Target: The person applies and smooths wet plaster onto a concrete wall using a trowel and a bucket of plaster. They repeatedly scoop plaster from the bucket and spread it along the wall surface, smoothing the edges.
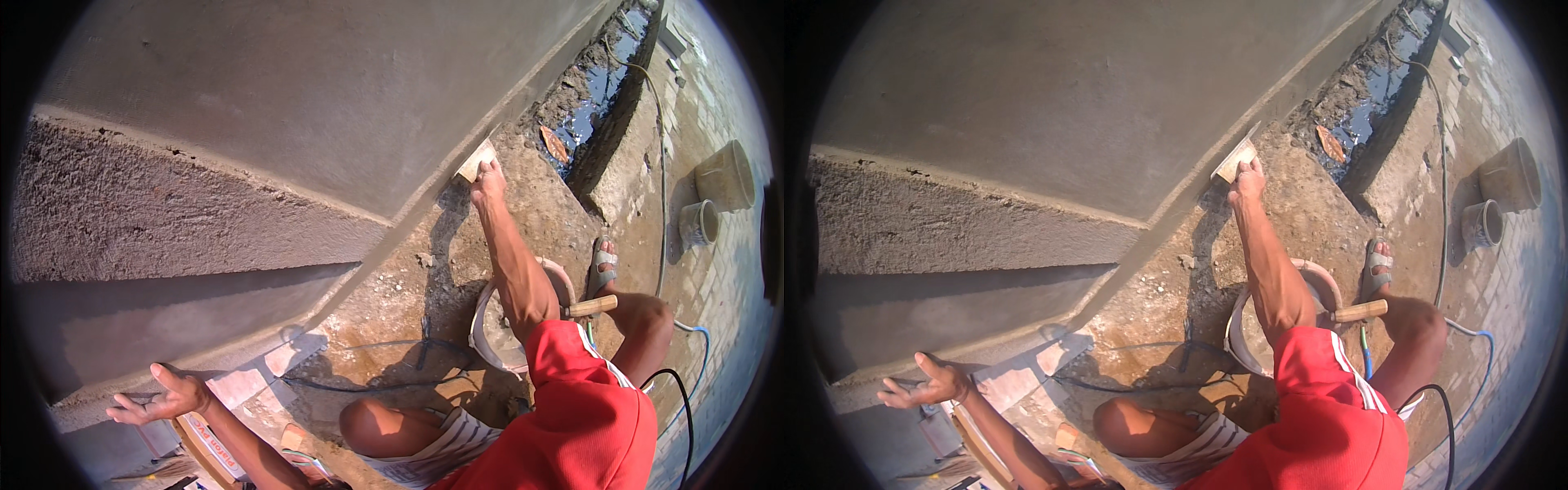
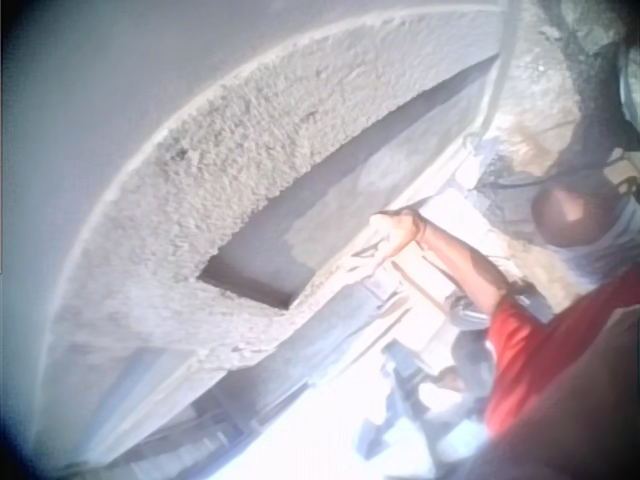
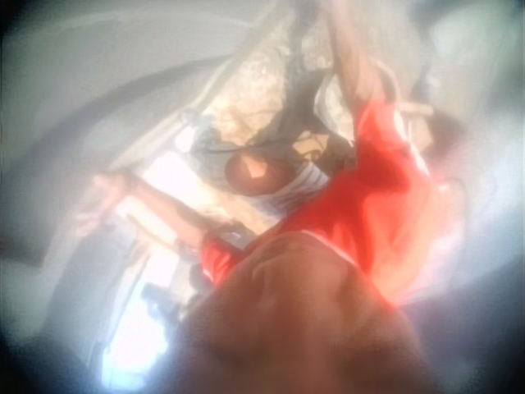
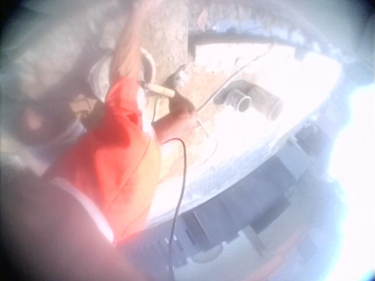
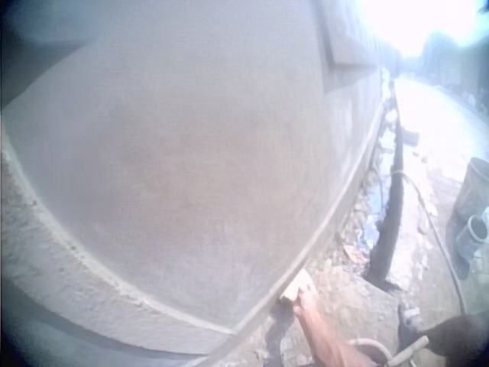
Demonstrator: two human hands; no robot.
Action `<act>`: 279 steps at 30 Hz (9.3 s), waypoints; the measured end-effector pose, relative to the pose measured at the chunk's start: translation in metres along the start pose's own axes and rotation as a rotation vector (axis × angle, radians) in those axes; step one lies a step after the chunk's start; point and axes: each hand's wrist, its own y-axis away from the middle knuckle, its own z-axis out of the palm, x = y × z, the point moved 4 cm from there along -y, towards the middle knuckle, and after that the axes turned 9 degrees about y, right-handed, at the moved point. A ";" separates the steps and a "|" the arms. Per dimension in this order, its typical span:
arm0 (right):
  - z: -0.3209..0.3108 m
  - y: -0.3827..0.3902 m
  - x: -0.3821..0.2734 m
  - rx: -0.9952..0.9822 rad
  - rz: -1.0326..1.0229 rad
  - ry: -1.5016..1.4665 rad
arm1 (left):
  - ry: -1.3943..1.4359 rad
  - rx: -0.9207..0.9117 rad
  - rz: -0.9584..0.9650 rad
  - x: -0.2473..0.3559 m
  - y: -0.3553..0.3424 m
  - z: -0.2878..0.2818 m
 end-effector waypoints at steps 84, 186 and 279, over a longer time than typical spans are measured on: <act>-0.062 -0.104 -0.050 0.034 0.045 -0.078 | -0.131 -0.022 0.038 -0.006 0.005 -0.002; -0.056 -0.108 -0.159 -0.044 -0.184 -0.040 | -0.059 0.016 0.028 -0.004 0.005 0.007; 0.064 0.174 -0.607 -0.207 -0.117 -0.206 | 0.138 -0.917 -0.376 0.185 -0.120 -0.078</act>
